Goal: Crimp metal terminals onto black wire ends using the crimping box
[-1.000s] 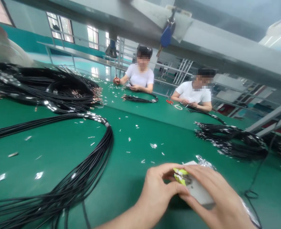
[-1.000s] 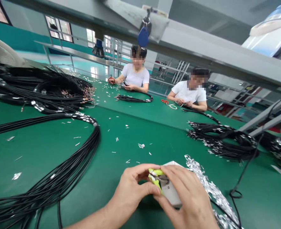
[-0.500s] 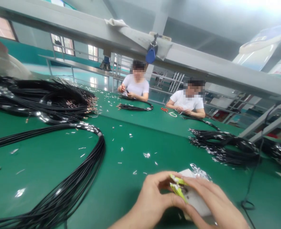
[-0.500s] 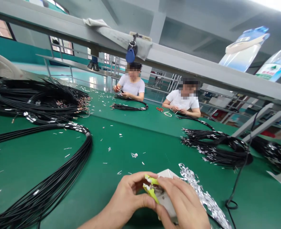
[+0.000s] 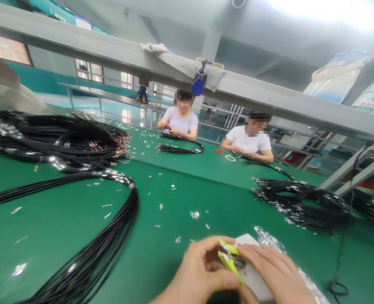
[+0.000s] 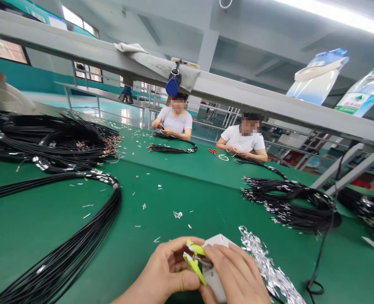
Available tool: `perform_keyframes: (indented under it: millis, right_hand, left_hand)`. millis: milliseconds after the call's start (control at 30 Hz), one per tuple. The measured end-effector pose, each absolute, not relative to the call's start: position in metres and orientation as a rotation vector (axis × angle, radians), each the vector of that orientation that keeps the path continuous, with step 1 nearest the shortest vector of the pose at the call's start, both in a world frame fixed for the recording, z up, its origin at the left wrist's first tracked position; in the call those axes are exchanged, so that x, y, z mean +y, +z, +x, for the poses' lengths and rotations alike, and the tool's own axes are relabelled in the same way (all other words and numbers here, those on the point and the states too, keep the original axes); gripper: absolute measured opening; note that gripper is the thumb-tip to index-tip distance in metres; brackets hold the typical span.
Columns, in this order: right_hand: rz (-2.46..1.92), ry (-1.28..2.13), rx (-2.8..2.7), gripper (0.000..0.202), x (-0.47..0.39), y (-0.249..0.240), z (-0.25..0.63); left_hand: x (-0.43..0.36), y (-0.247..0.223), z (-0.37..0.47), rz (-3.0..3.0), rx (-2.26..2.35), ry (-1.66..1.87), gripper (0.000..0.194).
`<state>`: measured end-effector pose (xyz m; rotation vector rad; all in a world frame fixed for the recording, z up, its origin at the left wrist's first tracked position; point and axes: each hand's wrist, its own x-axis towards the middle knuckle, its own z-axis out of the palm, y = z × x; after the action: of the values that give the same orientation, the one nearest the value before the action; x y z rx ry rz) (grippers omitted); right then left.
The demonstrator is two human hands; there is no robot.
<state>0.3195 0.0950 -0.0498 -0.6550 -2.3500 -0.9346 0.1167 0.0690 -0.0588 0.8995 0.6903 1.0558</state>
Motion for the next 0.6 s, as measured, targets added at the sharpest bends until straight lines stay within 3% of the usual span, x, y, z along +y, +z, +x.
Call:
perform_keyframes:
  millis: [100,333,467,600]
  right_hand:
    - [-0.697,-0.905,-2.319,0.045,0.093,-0.058,0.31]
    - [-0.674,-0.957,-2.307,0.042,0.088,-0.072,0.288]
    - [-0.816,-0.722,-2.205,0.031,0.08,-0.086,0.272]
    - [-0.865,-0.531,-2.132,0.038,0.075,-0.096,0.253]
  left_hand:
    - [0.066,-0.067,0.108,0.901,0.723,1.049,0.066]
    - [0.063,-0.085,0.089,1.072,0.906,1.025,0.044]
    - [0.055,-0.088,0.085,0.979,0.852,0.987,0.05]
    - [0.05,-0.092,0.086,0.794,0.845,1.023,0.051]
